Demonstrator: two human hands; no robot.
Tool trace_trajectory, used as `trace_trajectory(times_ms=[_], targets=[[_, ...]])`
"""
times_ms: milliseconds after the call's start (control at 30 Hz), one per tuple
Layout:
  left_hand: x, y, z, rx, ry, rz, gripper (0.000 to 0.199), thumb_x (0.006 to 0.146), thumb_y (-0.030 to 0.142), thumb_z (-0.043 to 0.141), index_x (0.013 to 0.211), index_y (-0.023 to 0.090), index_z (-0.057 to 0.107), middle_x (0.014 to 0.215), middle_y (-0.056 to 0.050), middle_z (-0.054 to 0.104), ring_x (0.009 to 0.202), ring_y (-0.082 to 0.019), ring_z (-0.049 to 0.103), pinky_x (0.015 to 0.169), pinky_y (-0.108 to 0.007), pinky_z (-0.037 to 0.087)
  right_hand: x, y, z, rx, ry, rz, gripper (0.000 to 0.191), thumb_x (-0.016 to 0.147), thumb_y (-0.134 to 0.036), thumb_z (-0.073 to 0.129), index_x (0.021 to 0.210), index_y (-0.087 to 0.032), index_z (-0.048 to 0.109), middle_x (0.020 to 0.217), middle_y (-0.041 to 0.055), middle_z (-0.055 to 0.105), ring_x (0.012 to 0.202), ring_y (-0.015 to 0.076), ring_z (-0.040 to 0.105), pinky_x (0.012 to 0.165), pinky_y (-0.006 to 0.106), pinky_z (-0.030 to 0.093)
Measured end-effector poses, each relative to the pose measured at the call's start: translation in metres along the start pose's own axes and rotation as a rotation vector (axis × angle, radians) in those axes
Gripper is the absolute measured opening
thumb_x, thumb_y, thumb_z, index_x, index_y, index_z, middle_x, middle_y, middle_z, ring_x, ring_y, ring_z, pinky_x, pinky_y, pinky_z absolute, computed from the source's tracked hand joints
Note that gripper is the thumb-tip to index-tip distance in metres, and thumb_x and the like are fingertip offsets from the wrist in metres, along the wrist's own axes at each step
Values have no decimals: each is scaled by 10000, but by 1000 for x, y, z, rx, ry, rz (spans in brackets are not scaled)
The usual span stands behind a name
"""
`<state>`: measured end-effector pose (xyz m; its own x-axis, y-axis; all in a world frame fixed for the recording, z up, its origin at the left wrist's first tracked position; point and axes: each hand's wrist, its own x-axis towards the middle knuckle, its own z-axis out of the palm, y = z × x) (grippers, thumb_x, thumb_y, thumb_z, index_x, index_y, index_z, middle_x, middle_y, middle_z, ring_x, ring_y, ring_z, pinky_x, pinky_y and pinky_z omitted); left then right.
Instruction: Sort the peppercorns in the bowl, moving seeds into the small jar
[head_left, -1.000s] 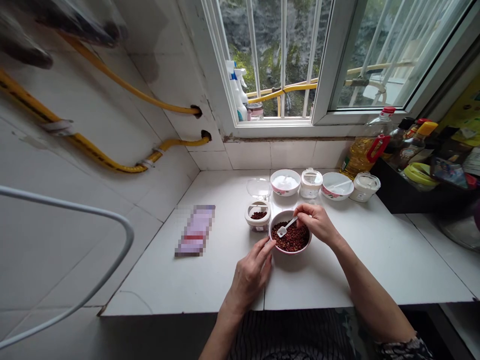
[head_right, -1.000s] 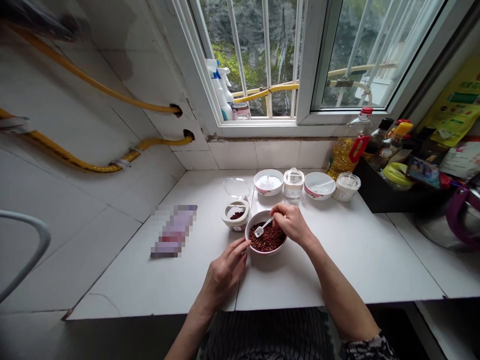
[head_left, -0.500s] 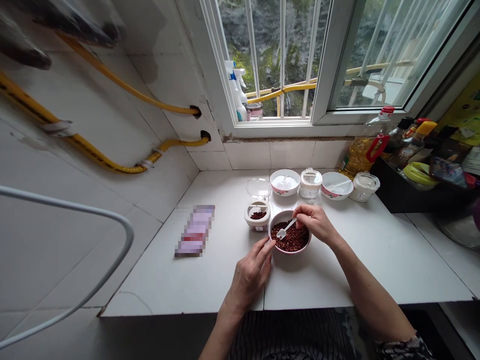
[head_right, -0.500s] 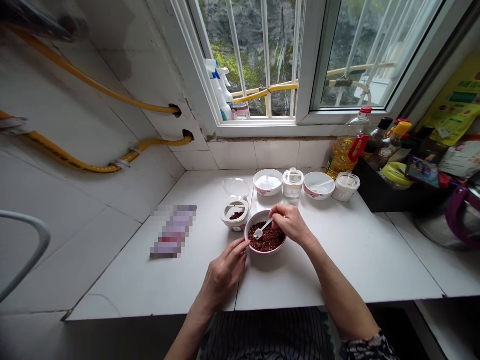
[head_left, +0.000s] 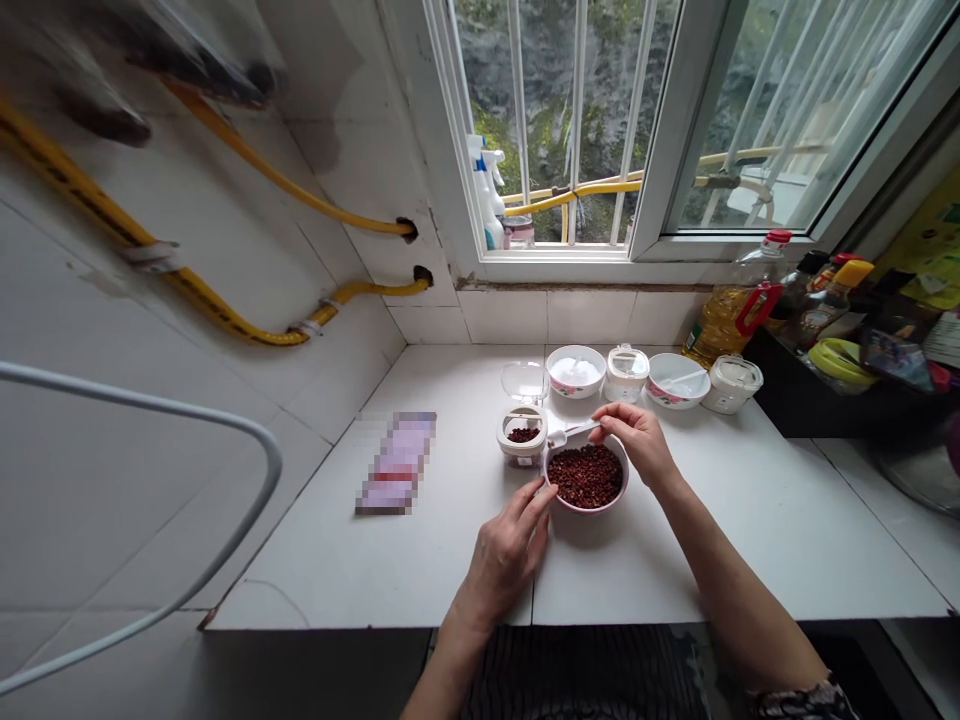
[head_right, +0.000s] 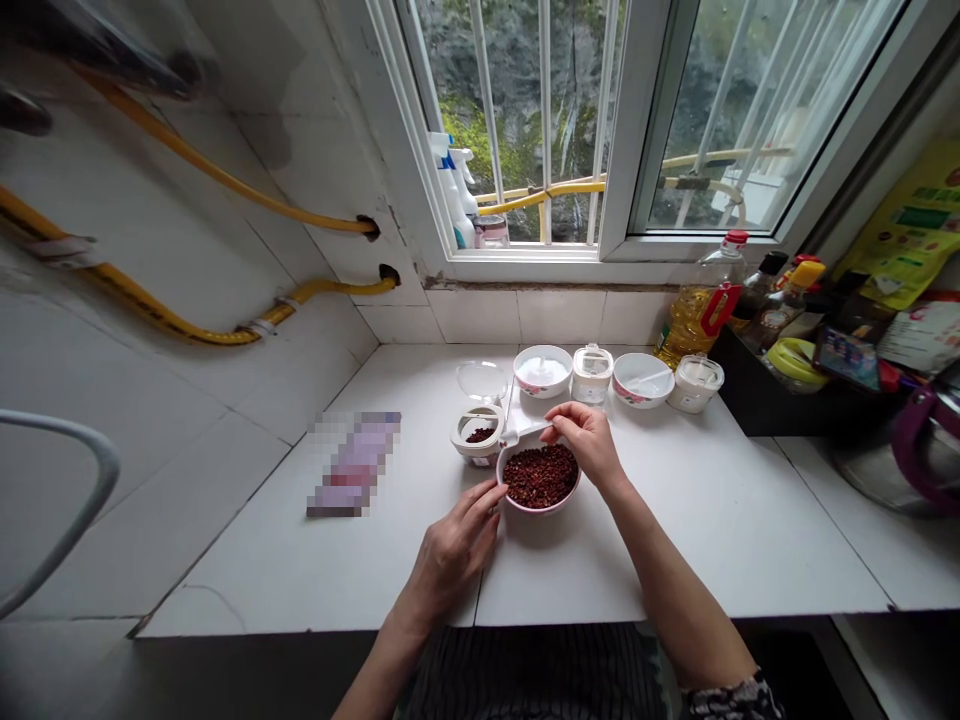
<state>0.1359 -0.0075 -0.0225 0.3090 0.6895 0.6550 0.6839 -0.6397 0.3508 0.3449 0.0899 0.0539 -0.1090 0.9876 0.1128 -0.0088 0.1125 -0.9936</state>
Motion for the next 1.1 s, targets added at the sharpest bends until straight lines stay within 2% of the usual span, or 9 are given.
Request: trace_trajectory(times_ms=[100, 200, 333, 500, 633, 733, 867, 1033, 1100], targets=[[-1, -1, 1, -5, -9, -4, 451, 975, 90, 449, 1407, 221, 468, 1272, -123, 663, 1154, -201, 688, 920, -295, 604, -4, 1, 16, -95, 60, -173, 173, 837, -367, 609, 883, -208, 662, 732, 33, 750, 710, 198, 709, 739, 343, 555], [-1, -1, 1, -5, -14, -8, 480, 967, 83, 450, 1423, 236, 456, 1278, -116, 663, 1153, -201, 688, 926, -303, 605, -9, 2, 32, -330, 51, -383, 141, 926, -294, 544, 933, -228, 668, 855, 60, 773, 836, 220, 720, 861, 388, 535], [-1, -1, 1, -2, -2, 2, 484, 963, 78, 451, 1422, 230, 461, 1273, -117, 667, 1152, -205, 689, 925, -307, 608, -12, 1, 37, -559, -33, -567, 189, 946, -201, 494, 894, -240, 671, 840, 56, 782, 763, 217, 689, 990, 449, 455], [0, 0, 1, -3, -9, -5, 480, 964, 80, 456, 1420, 228, 468, 1278, -117, 666, 1160, -205, 685, 930, -309, 607, -12, -5, 14, -537, 97, -478, 157, 914, -214, 521, 894, -232, 676, 761, 47, 758, 857, 241, 672, 901, 393, 477], [0, 0, 0, -3, -10, -13, 467, 970, 86, 458, 1412, 235, 478, 1275, -110, 668, 1141, -198, 694, 917, -295, 608, -8, 3, -3, -627, 110, -390, 163, 836, -169, 519, 793, -238, 660, 651, 24, 713, 820, 245, 649, 875, 383, 465], [0, -1, -1, 0, -8, -10, 455, 971, 83, 458, 1401, 227, 484, 1271, -113, 667, 1130, -196, 698, 902, -286, 610, -5, 12, -3, -682, 47, -358, 182, 811, -155, 509, 733, -239, 650, 636, 14, 694, 800, 233, 643, 906, 386, 454], [0, -1, 0, -2, -3, -4, 444, 972, 83, 456, 1391, 225, 486, 1259, -114, 670, 1124, -197, 701, 901, -287, 609, -6, 16, 5, -642, -25, -319, 186, 802, -144, 502, 716, -236, 639, 600, -10, 685, 701, 200, 637, 921, 379, 451], [-1, 0, 0, -3, -11, -13, 464, 963, 80, 465, 1402, 233, 478, 1269, -115, 668, 1132, -202, 699, 900, -292, 611, -8, 7, 5, -478, -11, -233, 171, 787, -159, 491, 707, -231, 625, 572, -18, 681, 582, 173, 627, 752, 313, 494], [0, 0, 0, -4, -11, -12, 466, 962, 81, 466, 1403, 231, 479, 1271, -116, 668, 1137, -204, 697, 905, -296, 610, -8, 5, 4, -459, 8, -229, 171, 785, -164, 491, 706, -229, 628, 571, -17, 681, 576, 171, 624, 734, 306, 497]])
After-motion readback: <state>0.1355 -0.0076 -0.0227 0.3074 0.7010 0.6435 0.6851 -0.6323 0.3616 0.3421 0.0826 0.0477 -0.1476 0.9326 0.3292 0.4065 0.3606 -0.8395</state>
